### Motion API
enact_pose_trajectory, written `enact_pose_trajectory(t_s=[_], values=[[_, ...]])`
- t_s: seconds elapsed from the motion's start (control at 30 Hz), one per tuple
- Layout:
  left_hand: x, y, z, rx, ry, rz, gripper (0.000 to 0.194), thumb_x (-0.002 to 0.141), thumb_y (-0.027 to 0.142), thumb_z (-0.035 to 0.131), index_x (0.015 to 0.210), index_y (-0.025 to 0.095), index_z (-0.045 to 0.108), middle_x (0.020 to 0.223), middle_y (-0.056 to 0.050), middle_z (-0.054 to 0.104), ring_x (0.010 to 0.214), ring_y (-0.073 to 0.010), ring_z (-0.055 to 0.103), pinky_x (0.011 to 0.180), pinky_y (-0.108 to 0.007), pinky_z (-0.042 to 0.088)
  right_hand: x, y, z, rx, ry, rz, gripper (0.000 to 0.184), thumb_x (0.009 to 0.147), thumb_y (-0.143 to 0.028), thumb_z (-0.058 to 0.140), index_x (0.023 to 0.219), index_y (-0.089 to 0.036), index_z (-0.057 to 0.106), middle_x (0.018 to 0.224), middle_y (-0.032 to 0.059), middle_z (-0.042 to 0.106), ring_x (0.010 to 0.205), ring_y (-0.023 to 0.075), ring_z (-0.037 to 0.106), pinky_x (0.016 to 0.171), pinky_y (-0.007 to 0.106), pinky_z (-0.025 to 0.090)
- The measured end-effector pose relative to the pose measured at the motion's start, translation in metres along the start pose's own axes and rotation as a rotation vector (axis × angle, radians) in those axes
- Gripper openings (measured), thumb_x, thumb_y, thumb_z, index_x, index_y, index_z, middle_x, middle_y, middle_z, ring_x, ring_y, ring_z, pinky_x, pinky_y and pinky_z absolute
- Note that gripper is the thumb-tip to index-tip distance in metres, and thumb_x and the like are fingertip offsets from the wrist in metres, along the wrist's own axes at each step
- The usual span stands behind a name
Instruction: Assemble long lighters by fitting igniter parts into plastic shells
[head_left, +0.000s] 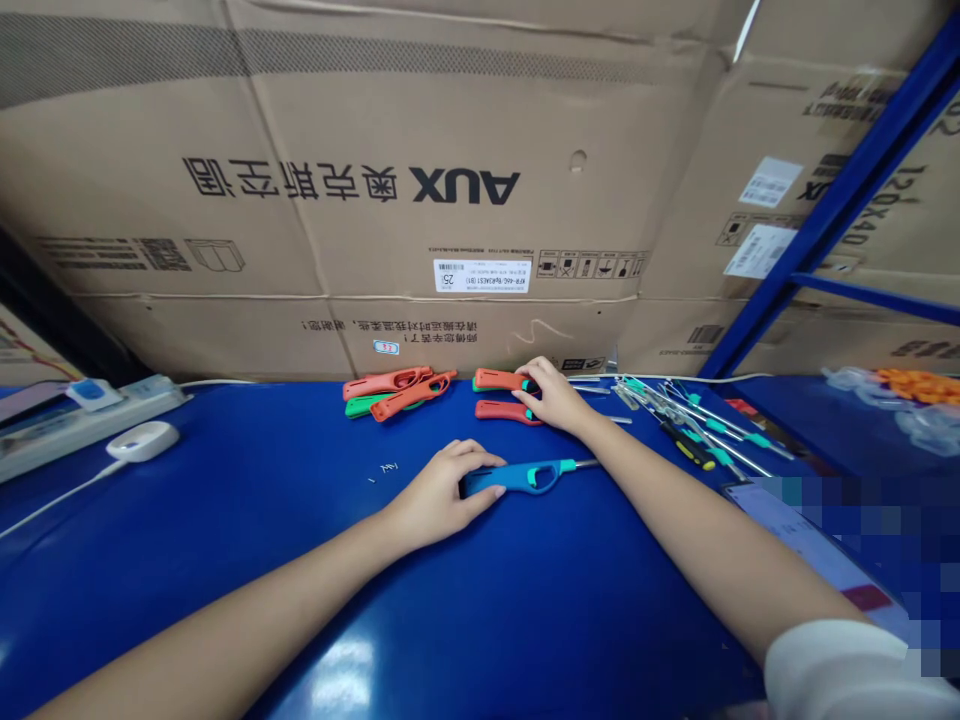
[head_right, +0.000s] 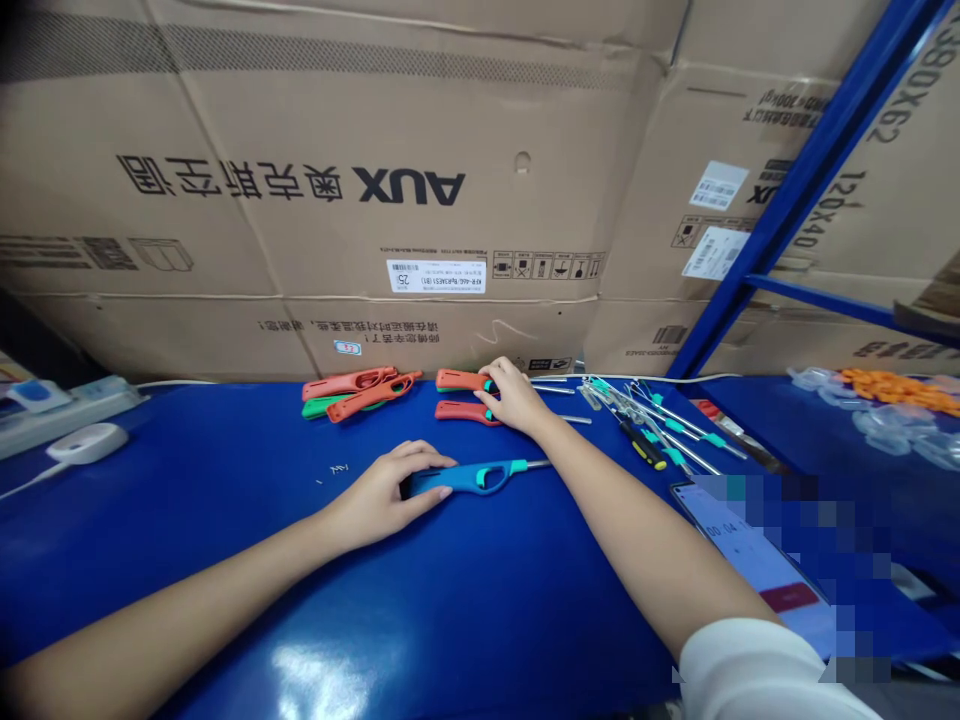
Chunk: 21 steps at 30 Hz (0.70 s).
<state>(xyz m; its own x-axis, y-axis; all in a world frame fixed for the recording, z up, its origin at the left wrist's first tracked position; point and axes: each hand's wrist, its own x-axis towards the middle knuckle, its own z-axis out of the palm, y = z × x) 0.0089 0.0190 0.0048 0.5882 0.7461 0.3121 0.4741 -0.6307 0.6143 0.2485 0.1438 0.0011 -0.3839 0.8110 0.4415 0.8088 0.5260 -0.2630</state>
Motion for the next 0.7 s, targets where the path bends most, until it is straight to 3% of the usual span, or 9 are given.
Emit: enact_pose_trajectory(t_s=[0.17, 0.3, 0.4, 0.57, 0.7], values=[[0.0, 0.0, 0.0, 0.001, 0.001, 0.0, 0.027, 0.092, 0.033, 0.064, 0.115, 0.022, 0.069, 0.109, -0.007, 0.069, 0.102, -0.0236, 0.062, 0.099, -0.042, 0.047, -0.005, -0.01, -0.01, -0.065, 0.109, -0.207, 0.031, 0.092, -0.023, 0.059, 0.123, -0.018, 0.058, 0.121, 0.0153, 0.058, 0.113, 0.0296, 0.053, 0.098, 0.044, 0.04], [0.0, 0.0, 0.0, 0.005, -0.002, 0.004, 0.027, 0.092, 0.033, 0.064, 0.115, 0.022, 0.069, 0.108, -0.007, 0.069, 0.103, -0.0237, 0.062, 0.098, -0.042, 0.047, -0.006, -0.015, -0.013, -0.095, 0.135, -0.242, 0.032, 0.093, -0.025, 0.058, 0.124, -0.017, 0.059, 0.121, 0.0161, 0.059, 0.113, 0.0307, 0.052, 0.096, 0.045, 0.039], [0.0, 0.001, -0.001, 0.0, -0.007, 0.0, 0.027, 0.092, 0.032, 0.064, 0.116, 0.022, 0.069, 0.108, -0.007, 0.069, 0.102, -0.0235, 0.062, 0.099, -0.042, 0.046, -0.008, -0.014, -0.012, -0.047, 0.128, -0.217, 0.032, 0.09, -0.026, 0.061, 0.121, -0.016, 0.06, 0.118, 0.0142, 0.06, 0.109, 0.0287, 0.054, 0.094, 0.042, 0.041], [0.0, 0.0, 0.0, 0.004, -0.008, 0.002, 0.027, 0.091, 0.032, 0.065, 0.116, 0.022, 0.069, 0.108, -0.006, 0.068, 0.102, -0.0233, 0.061, 0.098, -0.042, 0.046, -0.01, -0.011, -0.008, 0.016, -0.017, -0.125, 0.02, 0.092, -0.031, 0.059, 0.105, -0.019, 0.069, 0.112, 0.01, 0.062, 0.105, 0.0249, 0.057, 0.094, 0.04, 0.043], [0.0, -0.001, 0.0, 0.003, -0.006, 0.009, 0.027, 0.092, 0.032, 0.064, 0.116, 0.021, 0.069, 0.109, -0.006, 0.068, 0.101, -0.0229, 0.061, 0.095, -0.041, 0.047, -0.002, -0.007, -0.007, 0.005, -0.021, 0.073, 0.025, 0.098, -0.032, 0.05, 0.113, -0.023, 0.069, 0.126, 0.0084, 0.061, 0.118, 0.0251, 0.053, 0.101, 0.042, 0.04]])
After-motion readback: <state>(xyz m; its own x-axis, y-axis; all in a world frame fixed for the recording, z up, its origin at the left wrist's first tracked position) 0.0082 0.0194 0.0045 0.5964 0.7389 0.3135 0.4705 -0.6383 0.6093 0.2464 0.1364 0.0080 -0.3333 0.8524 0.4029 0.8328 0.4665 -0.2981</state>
